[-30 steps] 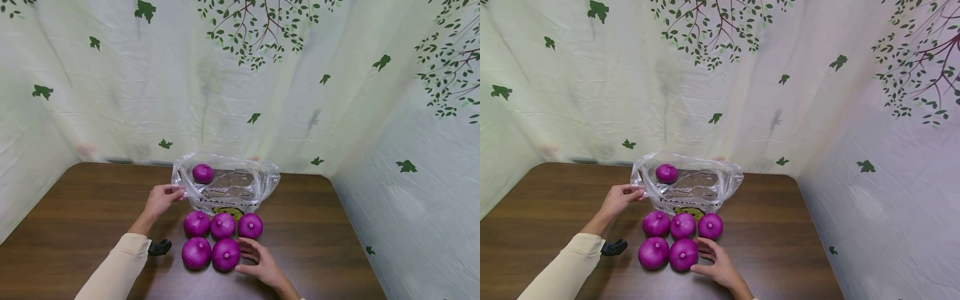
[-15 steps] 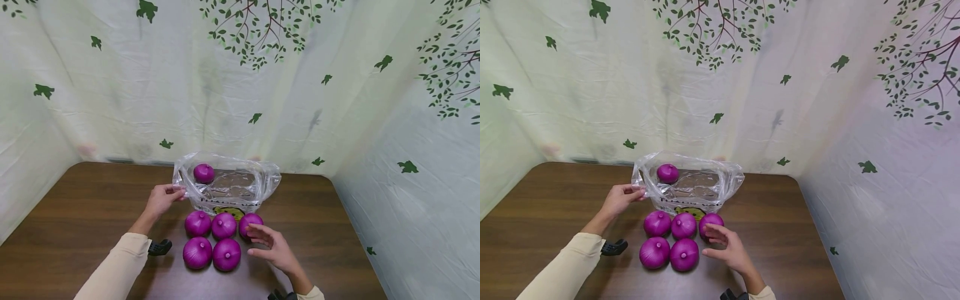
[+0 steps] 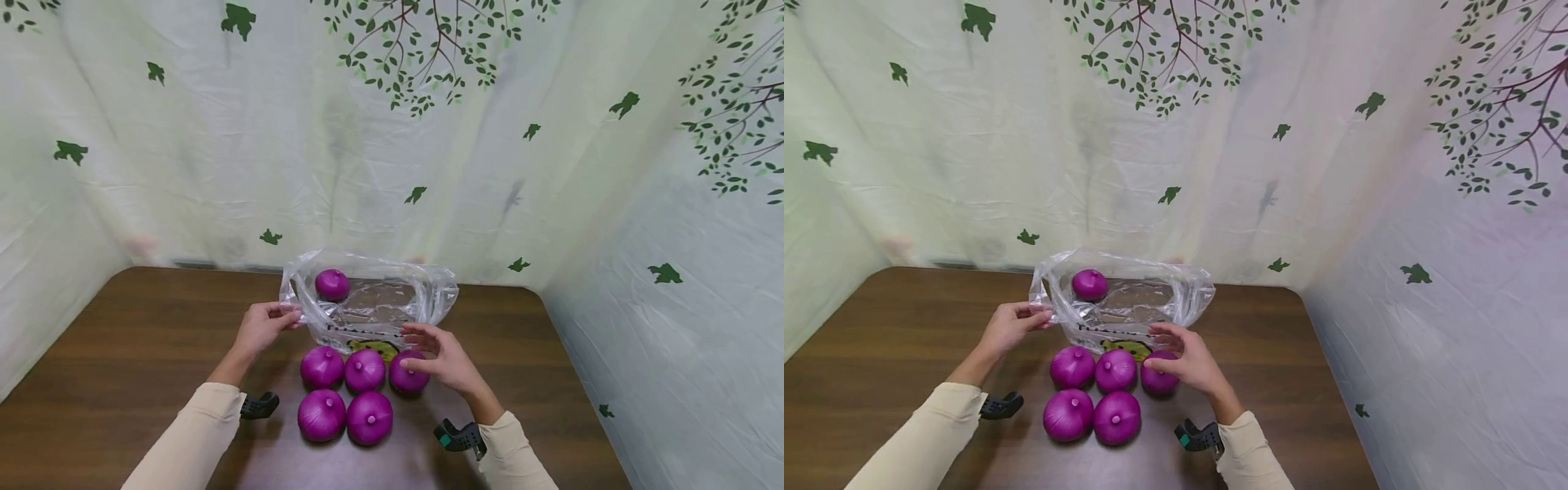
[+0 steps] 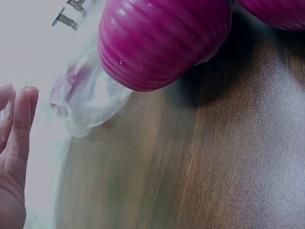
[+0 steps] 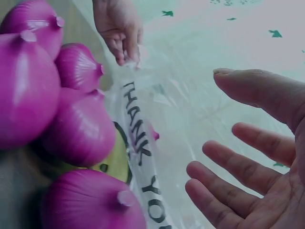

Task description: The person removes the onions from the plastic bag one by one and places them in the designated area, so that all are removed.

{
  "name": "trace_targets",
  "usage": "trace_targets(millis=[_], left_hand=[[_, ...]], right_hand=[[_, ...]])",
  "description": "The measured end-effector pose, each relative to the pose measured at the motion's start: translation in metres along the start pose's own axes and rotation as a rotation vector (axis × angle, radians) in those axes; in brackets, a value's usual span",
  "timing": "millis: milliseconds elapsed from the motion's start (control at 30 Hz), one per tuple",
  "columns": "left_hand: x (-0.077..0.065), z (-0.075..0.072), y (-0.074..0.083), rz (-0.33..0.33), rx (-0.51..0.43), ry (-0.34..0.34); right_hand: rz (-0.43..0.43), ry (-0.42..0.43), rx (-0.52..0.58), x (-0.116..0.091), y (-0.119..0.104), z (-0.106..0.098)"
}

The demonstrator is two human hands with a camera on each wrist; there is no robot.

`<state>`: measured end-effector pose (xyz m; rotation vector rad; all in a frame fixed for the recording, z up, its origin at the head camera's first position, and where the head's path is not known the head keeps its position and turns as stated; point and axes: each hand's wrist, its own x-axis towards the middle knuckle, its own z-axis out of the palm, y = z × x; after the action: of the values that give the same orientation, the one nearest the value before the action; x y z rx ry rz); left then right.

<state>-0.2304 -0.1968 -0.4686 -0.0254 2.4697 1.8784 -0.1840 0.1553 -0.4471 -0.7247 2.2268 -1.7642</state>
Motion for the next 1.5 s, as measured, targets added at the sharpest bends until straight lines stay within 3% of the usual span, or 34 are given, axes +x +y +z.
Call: trace_targets(millis=[267, 633, 800, 1033, 1500], left_hand=[[0.001, 0.001, 0.000, 0.007, 0.023, 0.005], [0.000, 0.002, -0.003, -0.009, 0.033, -0.002], [-0.002, 0.001, -0.008, -0.029, 0.030, -0.006], [-0.001, 0.001, -0.004, -0.009, 0.029, 0.004], [-0.003, 0.002, 0.000, -0.006, -0.022, 0.002]], right_hand=[[0.044, 0.050, -0.065, 0.025, -0.005, -0.013], [0.091, 0.126, -0.042, 0.038, -0.030, -0.006], [0.110, 0.125, -0.061, 0.048, -0.023, -0.001], [0.099, 0.178, -0.075, 0.069, 0.000, 0.006], [0.100, 0.217, -0.069, 0.098, 0.009, 0.014]])
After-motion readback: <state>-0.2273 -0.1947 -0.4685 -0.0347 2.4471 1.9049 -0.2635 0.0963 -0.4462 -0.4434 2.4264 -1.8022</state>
